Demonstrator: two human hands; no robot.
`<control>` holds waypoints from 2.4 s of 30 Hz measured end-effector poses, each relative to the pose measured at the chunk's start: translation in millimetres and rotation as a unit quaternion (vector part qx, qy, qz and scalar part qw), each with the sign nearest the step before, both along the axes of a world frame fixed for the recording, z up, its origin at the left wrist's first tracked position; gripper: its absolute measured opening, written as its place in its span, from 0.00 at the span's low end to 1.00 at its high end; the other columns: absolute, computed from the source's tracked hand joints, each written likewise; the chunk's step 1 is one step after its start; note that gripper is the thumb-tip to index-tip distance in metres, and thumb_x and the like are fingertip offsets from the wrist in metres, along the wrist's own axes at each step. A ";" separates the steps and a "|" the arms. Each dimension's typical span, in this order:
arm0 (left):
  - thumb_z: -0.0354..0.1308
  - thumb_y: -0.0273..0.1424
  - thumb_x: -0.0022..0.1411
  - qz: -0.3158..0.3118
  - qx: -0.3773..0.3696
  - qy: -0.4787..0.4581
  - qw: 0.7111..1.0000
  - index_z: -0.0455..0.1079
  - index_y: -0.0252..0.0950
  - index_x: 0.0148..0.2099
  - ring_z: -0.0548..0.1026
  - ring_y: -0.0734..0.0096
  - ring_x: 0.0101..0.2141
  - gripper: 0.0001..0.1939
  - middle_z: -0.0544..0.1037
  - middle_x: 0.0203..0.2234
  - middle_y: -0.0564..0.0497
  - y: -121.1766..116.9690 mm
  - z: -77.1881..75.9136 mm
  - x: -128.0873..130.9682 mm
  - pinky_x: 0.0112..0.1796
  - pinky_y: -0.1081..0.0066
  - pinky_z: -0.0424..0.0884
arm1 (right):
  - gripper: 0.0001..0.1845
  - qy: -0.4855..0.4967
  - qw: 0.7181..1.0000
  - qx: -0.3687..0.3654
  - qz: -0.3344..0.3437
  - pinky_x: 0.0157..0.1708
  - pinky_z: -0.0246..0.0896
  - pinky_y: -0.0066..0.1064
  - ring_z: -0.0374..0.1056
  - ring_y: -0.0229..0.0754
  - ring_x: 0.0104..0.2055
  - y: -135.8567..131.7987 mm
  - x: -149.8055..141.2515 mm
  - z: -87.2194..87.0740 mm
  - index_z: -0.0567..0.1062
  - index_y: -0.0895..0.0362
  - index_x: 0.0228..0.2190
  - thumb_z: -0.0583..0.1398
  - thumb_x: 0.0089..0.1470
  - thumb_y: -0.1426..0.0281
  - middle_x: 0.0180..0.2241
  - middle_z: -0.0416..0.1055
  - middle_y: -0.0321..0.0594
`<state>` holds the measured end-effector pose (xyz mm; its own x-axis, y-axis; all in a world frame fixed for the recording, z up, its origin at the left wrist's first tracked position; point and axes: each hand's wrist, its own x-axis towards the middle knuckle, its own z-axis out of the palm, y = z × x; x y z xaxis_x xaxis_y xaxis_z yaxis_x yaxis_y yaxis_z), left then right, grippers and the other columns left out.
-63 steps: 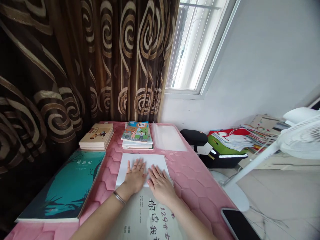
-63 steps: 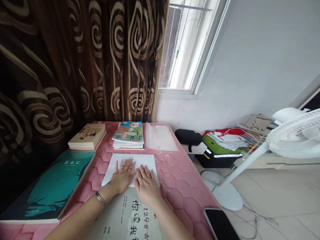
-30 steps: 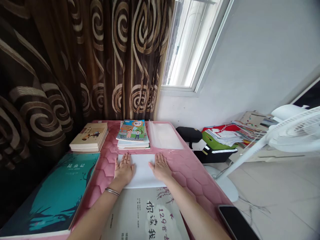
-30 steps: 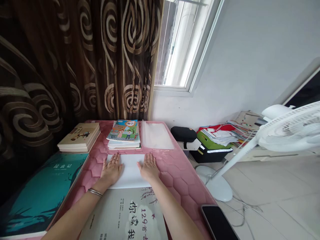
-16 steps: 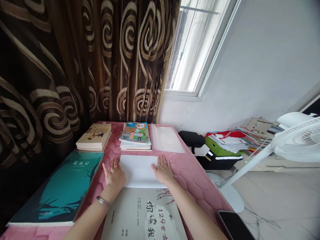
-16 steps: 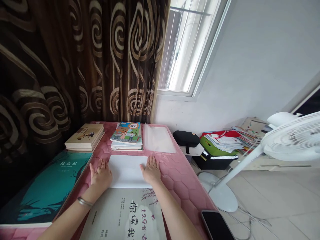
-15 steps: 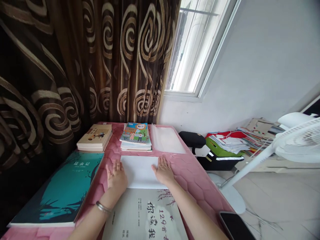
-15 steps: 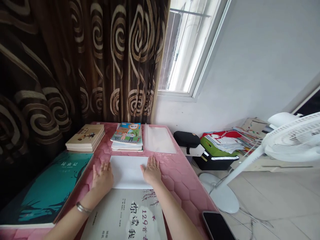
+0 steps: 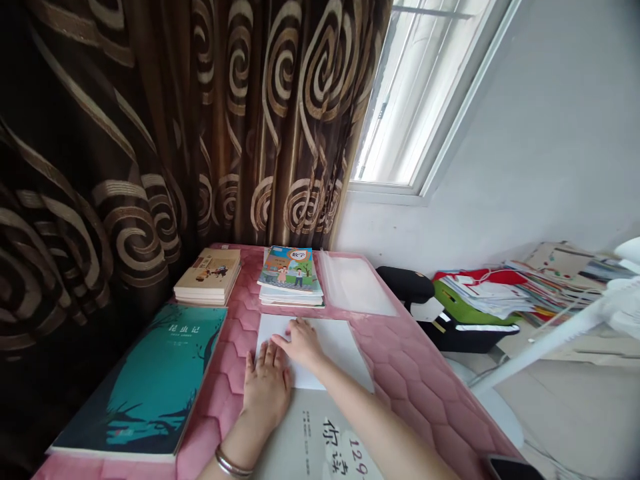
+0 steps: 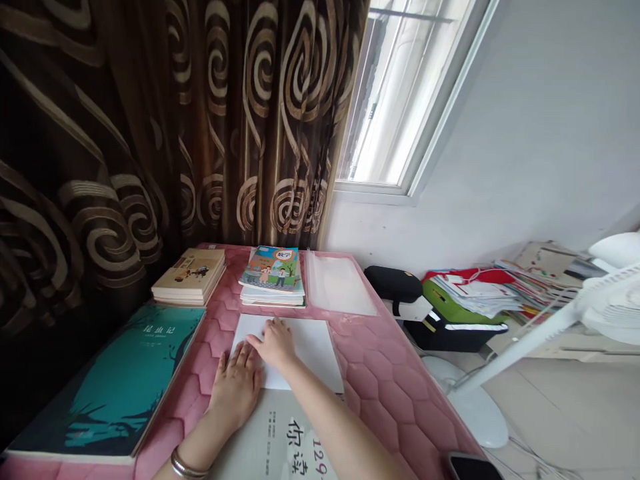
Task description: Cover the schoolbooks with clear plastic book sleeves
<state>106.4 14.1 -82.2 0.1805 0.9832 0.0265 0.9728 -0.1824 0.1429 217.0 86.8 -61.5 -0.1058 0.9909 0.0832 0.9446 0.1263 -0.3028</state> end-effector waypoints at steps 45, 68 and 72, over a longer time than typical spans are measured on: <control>0.39 0.33 0.66 0.010 0.020 -0.008 1.000 0.56 0.33 0.65 0.56 0.59 0.63 0.28 0.60 0.64 0.44 -1.6 1.4 -0.9 0.62 0.50 0.48 | 0.36 -0.042 0.985 -0.107 0.132 0.66 0.27 0.43 0.27 0.47 0.70 -6.4 61.6 -22.0 0.46 0.66 0.65 0.41 0.64 0.56 0.68 0.32 0.50; 0.37 0.34 0.67 -0.144 -0.080 -0.025 0.986 0.50 0.32 0.68 0.42 0.45 0.66 0.29 0.46 0.67 0.36 22.9 19.4 113.4 0.61 0.45 0.40 | 0.22 0.038 0.999 0.031 -0.002 0.61 0.46 0.36 0.57 0.44 0.62 -17.3 157.3 -38.9 0.71 0.58 0.53 0.47 0.64 0.65 0.58 0.64 0.46; 0.41 0.38 0.66 -0.147 -0.085 -0.065 0.983 0.52 0.42 0.67 0.40 0.38 0.65 0.29 0.45 0.68 0.39 23.6 13.5 130.0 0.60 0.41 0.40 | 0.12 0.048 0.996 0.054 -0.054 0.55 0.55 0.36 0.65 0.44 0.53 -10.2 180.1 -32.7 0.76 0.53 0.41 0.59 0.56 0.64 0.47 0.72 0.42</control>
<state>236.4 37.6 -68.7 0.4639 0.8810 -0.0929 0.8529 -0.4158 0.3156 397.1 76.6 -94.2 0.0135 0.9808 0.1945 0.9221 0.0631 -0.3818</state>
